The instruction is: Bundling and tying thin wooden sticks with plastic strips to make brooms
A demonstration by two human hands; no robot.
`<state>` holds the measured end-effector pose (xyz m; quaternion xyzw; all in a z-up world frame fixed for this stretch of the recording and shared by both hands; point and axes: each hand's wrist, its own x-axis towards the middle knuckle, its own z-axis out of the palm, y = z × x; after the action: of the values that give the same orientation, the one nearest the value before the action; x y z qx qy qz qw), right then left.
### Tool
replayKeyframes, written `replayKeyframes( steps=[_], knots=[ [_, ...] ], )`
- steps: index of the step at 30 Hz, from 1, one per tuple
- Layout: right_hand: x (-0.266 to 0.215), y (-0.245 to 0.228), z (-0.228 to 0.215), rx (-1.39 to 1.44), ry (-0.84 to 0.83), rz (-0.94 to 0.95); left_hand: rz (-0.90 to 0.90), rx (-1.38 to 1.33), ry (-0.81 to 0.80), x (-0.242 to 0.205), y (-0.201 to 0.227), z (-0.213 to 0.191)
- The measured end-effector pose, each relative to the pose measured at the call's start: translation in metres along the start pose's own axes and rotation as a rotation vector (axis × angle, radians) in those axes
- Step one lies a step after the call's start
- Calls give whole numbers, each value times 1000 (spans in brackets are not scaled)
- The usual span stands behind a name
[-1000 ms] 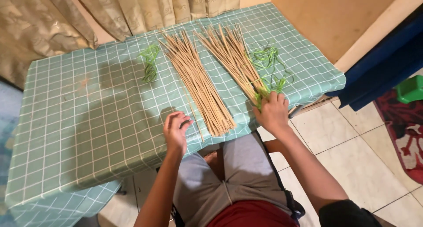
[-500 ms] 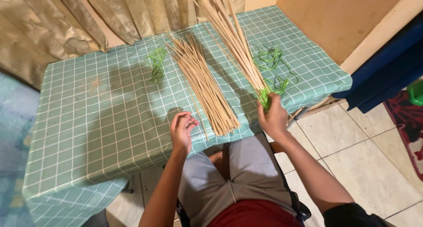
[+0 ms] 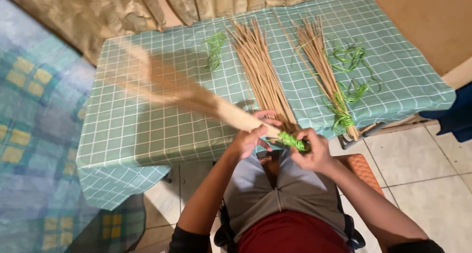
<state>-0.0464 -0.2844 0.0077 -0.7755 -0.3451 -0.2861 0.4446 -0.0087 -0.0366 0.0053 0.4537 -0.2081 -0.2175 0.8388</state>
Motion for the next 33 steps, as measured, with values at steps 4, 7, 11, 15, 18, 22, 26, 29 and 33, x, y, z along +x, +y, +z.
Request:
replayKeyframes(
  steps=[4, 7, 11, 15, 18, 22, 26, 29, 33],
  knots=[
    [31, -17, -3, -80, -32, -126, -50, 37, -45, 4, -17, -16],
    [41, -30, -11, -434, -5, -120, 75, 6, 46, 7, -25, -18],
    [39, -28, -12, -549, -33, -106, 82, 201, 94, 11, -25, -6],
    [38, -26, -8, -684, 37, -239, 134, 217, 92, 9, -21, 4],
    [33, -22, -5, -632, 68, -217, 135, 206, 79, 8, -21, 5],
    [23, -8, 2, -489, 61, -10, 167, 271, 70, 12, -28, 8],
    [17, -6, 8, -396, 141, 159, 191, 353, 105, 10, -27, 8],
    [14, -16, 9, -234, 166, 134, 216, 301, 103, 9, -21, 5],
    [11, -19, 6, 45, 75, 118, 213, 235, 115, 5, -19, 3]
  ],
)
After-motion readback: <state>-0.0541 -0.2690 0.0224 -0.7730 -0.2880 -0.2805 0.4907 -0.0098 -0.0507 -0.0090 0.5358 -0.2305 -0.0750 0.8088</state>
